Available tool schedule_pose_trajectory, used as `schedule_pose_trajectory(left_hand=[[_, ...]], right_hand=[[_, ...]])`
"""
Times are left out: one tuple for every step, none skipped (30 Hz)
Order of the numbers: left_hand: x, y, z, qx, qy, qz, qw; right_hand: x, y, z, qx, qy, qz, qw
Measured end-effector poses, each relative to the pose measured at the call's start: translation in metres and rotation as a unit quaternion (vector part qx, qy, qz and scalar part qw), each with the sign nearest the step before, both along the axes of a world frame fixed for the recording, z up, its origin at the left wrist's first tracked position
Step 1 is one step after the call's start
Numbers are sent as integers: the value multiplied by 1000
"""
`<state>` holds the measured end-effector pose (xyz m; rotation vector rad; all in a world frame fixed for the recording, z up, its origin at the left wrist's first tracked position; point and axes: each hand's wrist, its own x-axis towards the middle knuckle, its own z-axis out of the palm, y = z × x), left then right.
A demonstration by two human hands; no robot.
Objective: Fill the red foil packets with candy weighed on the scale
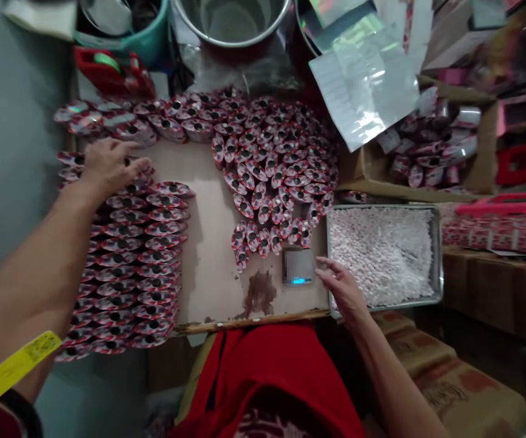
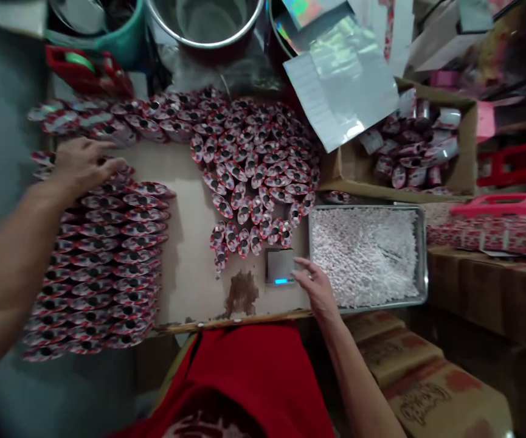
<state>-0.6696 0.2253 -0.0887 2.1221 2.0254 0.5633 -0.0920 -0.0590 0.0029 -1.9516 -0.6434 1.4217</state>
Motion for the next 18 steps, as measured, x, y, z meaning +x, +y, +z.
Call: schedule_pose_trajectory(left_hand=[[8, -11, 2, 23, 3, 9, 1000], [20, -26, 7, 33, 5, 8, 999], [36, -46, 13, 36, 3, 2, 999], [55, -71, 20, 46, 0, -5, 999], [79, -99, 26, 35, -5, -24, 999], [104, -130, 30, 44, -19, -25, 999], [131, -162, 33, 40, -32, -24, 998], [158, -194, 33, 26, -43, -30, 998], [183, -225, 31, 20, -56, -32, 998], [206, -254, 28, 9, -66, -29, 997], [226, -280, 24, 6, -76, -12, 997], [242, -303, 19, 7, -87, 12, 996], [255, -322, 15, 11, -96, 39, 995], [265, -339, 11, 17, -104, 64, 992], [273, -353, 7, 23, -110, 84, 990], [277, -364, 4, 26, -113, 97, 989], [280, -374, 2, 26, -113, 107, 987], [282, -383, 1, 26, -112, 118, 986]], right_hand=[[0, 6, -3, 25, -32, 46, 998], [-1, 12, -8, 48, -69, 98, 992], [-4, 18, -14, 67, -113, 156, 979], [-8, 23, -20, 78, -163, 220, 958], [-14, 28, -26, 81, -217, 293, 928], [-20, 34, -33, 80, -271, 373, 884], [-27, 39, -39, 76, -321, 451, 829], [-33, 45, -45, 71, -360, 518, 772], [-39, 51, -50, 68, -385, 571, 722], [-44, 58, -55, 68, -398, 609, 683], [-47, 64, -59, 69, -403, 633, 657], [-49, 71, -63, 73, -405, 646, 643], [-50, 77, -65, 77, -404, 657, 632], [-50, 83, -67, 83, -403, 671, 617], [-49, 88, -67, 92, -399, 686, 602], [-47, 92, -65, 102, -393, 701, 587], [-45, 94, -62, 113, -383, 717, 572], [-42, 93, -57, 124, -371, 732, 557]])
